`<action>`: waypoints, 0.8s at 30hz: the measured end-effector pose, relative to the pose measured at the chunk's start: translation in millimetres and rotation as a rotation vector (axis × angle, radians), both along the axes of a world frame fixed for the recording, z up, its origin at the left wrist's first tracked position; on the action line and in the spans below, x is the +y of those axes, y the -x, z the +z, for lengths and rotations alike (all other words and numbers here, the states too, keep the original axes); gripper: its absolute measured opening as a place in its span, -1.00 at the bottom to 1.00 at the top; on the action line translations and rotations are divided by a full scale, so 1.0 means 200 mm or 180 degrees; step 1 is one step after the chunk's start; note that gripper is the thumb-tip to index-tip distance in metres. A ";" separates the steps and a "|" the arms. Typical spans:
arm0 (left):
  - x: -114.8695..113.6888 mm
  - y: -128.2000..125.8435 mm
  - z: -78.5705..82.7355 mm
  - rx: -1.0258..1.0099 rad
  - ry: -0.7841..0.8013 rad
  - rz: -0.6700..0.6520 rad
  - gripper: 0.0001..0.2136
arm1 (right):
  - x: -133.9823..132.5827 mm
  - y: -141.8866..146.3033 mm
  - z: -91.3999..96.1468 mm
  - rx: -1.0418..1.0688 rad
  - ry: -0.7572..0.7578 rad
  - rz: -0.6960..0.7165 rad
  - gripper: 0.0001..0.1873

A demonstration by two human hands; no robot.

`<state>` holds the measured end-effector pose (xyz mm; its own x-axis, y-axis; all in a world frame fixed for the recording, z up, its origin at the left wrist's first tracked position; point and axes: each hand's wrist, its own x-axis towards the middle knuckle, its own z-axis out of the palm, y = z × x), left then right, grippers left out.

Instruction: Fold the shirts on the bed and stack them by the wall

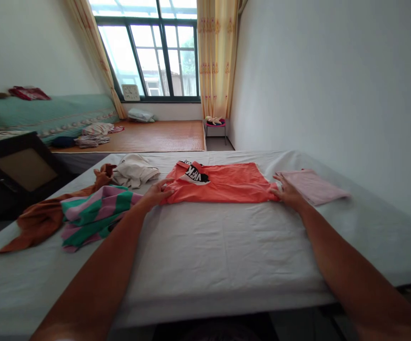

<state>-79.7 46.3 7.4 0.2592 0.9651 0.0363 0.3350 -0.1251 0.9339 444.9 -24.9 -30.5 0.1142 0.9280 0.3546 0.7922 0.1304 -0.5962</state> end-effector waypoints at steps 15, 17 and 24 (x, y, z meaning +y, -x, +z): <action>-0.13 0.17 0.09 0.1373 0.0206 -0.1127 -0.60 | -0.08 -0.07 0.06 -0.0079 0.1012 0.0366 -0.54; -0.14 0.18 0.10 0.1470 0.0111 -0.1065 -0.61 | -0.08 -0.09 0.06 -0.0437 0.1004 0.0066 -0.58; -0.15 0.09 0.18 0.2585 -0.0678 -0.0014 -0.63 | -0.06 0.21 0.10 -0.1354 -0.0793 -0.0033 -0.60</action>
